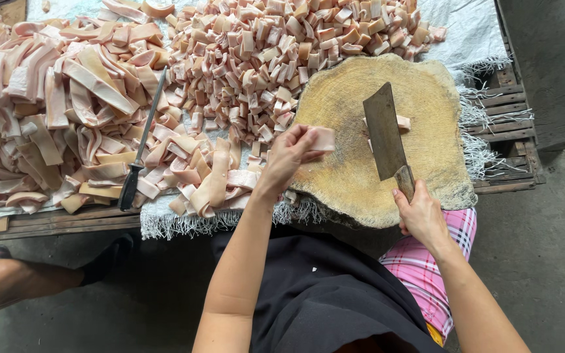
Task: The person chops strips of pork skin into small cubes using a cleaver on a wooden cutting board. They occasionally use a sharpening steel to hone the blade before continuing to cut the meat.
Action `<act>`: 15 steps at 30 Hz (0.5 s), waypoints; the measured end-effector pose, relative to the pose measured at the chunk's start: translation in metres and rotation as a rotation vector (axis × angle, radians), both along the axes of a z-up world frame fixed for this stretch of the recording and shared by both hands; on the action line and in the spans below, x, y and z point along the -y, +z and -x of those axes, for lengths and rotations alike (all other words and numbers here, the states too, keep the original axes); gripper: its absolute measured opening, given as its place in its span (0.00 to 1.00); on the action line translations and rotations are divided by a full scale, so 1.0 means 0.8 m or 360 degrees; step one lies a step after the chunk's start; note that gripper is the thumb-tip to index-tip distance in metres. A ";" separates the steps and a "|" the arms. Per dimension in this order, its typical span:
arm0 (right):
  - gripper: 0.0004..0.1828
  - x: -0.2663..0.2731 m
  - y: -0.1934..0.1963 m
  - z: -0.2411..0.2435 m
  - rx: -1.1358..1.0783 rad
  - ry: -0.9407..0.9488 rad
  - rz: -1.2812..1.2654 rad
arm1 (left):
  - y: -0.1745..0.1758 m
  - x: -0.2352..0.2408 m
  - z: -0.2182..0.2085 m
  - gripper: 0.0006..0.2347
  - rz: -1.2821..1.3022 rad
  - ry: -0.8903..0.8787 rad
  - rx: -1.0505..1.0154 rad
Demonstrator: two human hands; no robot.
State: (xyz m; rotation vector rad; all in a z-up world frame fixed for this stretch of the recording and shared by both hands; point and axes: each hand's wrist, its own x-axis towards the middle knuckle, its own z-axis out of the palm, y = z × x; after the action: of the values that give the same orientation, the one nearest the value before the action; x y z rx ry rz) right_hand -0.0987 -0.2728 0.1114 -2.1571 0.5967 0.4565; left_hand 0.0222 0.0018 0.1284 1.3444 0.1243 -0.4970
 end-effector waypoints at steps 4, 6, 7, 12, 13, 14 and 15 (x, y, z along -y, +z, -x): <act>0.24 0.009 -0.008 0.001 0.0054 -0.0089 -0.0222 | -0.017 0.041 -0.001 0.11 0.0426 0.0017 -0.0079; 0.24 0.012 -0.002 0.004 0.0042 -0.0114 -0.0237 | -0.042 0.055 0.009 0.11 0.0278 0.0089 -0.0090; 0.24 0.013 0.002 0.006 0.0030 -0.0115 -0.0227 | -0.055 0.055 0.017 0.12 -0.0008 0.0094 -0.0135; 0.21 0.012 0.030 0.014 0.0160 0.0080 0.0129 | -0.107 0.034 0.051 0.10 -0.0833 0.0112 -0.0063; 0.20 0.010 0.038 0.015 0.0254 0.0128 0.0192 | -0.110 0.029 0.053 0.10 -0.0829 0.0134 0.0063; 0.20 0.008 0.046 0.015 0.0348 0.0176 0.0255 | -0.112 0.028 0.054 0.11 -0.0824 0.0156 0.0189; 0.21 0.004 0.053 0.014 0.0509 0.0191 0.0239 | -0.112 0.026 0.053 0.11 -0.0888 0.0129 0.0210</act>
State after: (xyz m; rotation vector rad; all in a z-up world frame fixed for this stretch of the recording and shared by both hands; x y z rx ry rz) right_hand -0.1096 -0.2763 0.1540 -2.3538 0.3326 0.1257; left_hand -0.0202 -0.0194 0.0390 1.9047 0.2183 -0.3115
